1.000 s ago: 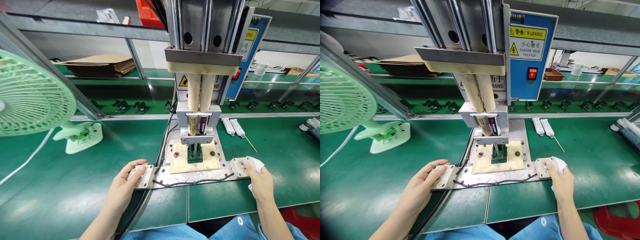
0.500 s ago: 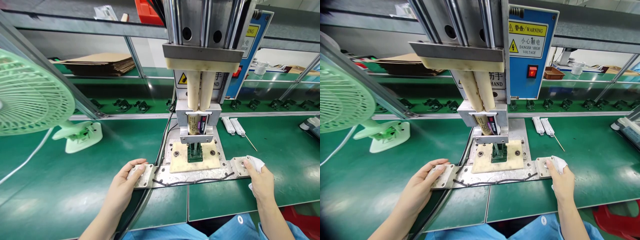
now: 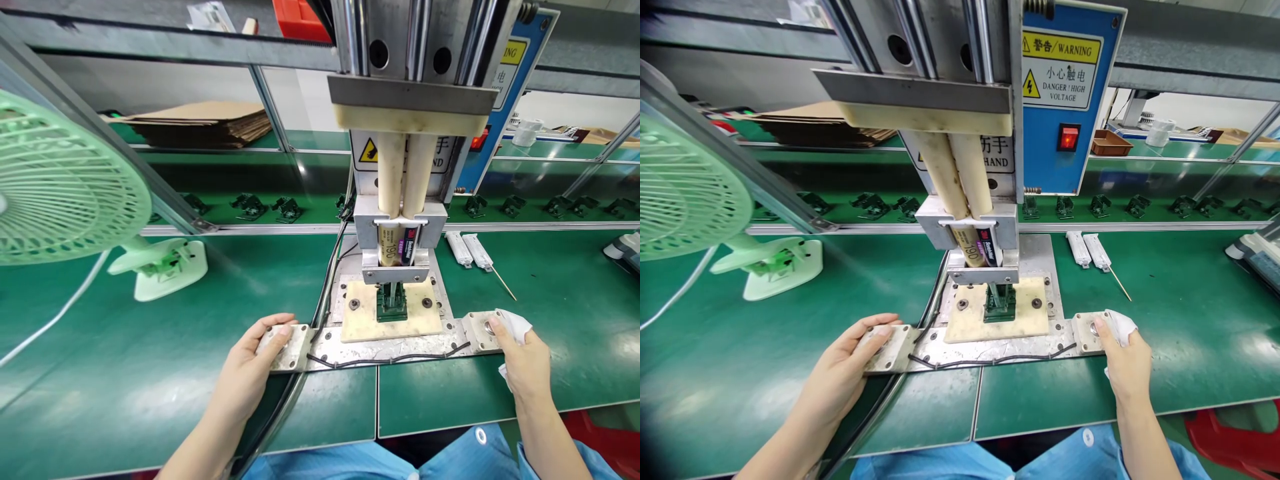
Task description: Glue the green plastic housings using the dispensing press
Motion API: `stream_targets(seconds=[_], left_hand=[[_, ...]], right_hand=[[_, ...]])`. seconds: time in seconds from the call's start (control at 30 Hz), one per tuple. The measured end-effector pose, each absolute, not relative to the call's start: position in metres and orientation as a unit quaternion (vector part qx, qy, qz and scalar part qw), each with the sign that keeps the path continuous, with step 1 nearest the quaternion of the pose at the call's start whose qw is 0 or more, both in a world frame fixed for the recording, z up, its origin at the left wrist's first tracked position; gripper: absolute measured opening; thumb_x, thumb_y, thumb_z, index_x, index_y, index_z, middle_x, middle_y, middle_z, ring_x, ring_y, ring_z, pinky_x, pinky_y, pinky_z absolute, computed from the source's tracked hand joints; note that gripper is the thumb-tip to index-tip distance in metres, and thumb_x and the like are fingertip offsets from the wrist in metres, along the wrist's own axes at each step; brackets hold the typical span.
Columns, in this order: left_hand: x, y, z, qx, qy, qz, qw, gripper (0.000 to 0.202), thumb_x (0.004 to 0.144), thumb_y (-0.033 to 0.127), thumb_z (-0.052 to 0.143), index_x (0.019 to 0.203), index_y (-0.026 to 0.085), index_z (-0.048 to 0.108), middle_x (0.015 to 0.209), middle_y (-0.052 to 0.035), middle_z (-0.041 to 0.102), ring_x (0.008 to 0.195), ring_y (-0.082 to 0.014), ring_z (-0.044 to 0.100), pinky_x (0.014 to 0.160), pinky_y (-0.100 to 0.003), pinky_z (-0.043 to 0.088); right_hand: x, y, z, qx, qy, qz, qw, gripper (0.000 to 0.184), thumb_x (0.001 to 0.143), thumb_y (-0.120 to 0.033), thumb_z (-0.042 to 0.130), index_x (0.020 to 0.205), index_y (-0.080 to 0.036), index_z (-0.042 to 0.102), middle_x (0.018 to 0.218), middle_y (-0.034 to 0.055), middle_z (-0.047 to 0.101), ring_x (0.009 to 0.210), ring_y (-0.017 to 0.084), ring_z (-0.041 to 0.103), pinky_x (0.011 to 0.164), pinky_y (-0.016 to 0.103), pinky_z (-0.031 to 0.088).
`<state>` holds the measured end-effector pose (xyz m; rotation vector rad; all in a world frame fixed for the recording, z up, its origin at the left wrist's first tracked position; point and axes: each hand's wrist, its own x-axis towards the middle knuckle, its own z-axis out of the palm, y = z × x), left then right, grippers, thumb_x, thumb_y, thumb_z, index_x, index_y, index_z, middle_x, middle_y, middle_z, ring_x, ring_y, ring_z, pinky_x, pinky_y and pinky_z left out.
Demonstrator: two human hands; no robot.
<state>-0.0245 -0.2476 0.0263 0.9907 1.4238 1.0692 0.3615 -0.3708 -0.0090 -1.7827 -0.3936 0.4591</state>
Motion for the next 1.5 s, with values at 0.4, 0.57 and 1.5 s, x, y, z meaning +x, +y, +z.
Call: stream_targets(seconds=[0.4,0.57,1.5], left_hand=[[-0.025,-0.247,0.027,0.421,0.588,0.447,0.527,0.064,0.055,0.059,0.088,0.099,0.017,0.067,0.082,-0.0019,0.069,0.066,-0.0120,0.057,0.056,-0.015,0.045],[-0.023,-0.247,0.026,0.432,0.589,0.447,0.516,0.063,0.057,0.059,0.086,0.099,0.017,0.067,0.084,-0.0032,0.070,0.066,-0.0142,0.058,0.057,-0.018,0.046],[0.087,-0.211,0.087,0.688,0.375,0.217,0.582,0.052,0.064,0.037,0.084,0.110,0.018,0.070,0.115,-0.0115,0.073,0.113,-0.0326,0.066,0.105,-0.048,0.049]], right_hand=[[0.361,-0.369,-0.006,-0.773,-0.139,0.202,0.585,0.069,0.052,-0.061,0.086,0.101,-0.013,0.075,0.096,0.0109,0.075,0.094,0.033,0.069,0.081,0.041,0.052],[0.361,-0.369,-0.004,-0.778,-0.144,0.197,0.579,0.070,0.051,-0.061,0.086,0.100,-0.011,0.075,0.097,0.0125,0.075,0.092,0.033,0.069,0.074,0.038,0.054],[0.362,-0.370,-0.007,-0.768,-0.165,0.203,0.585,0.066,0.055,-0.061,0.085,0.101,-0.014,0.075,0.098,0.0101,0.075,0.098,0.033,0.068,0.086,0.042,0.052]])
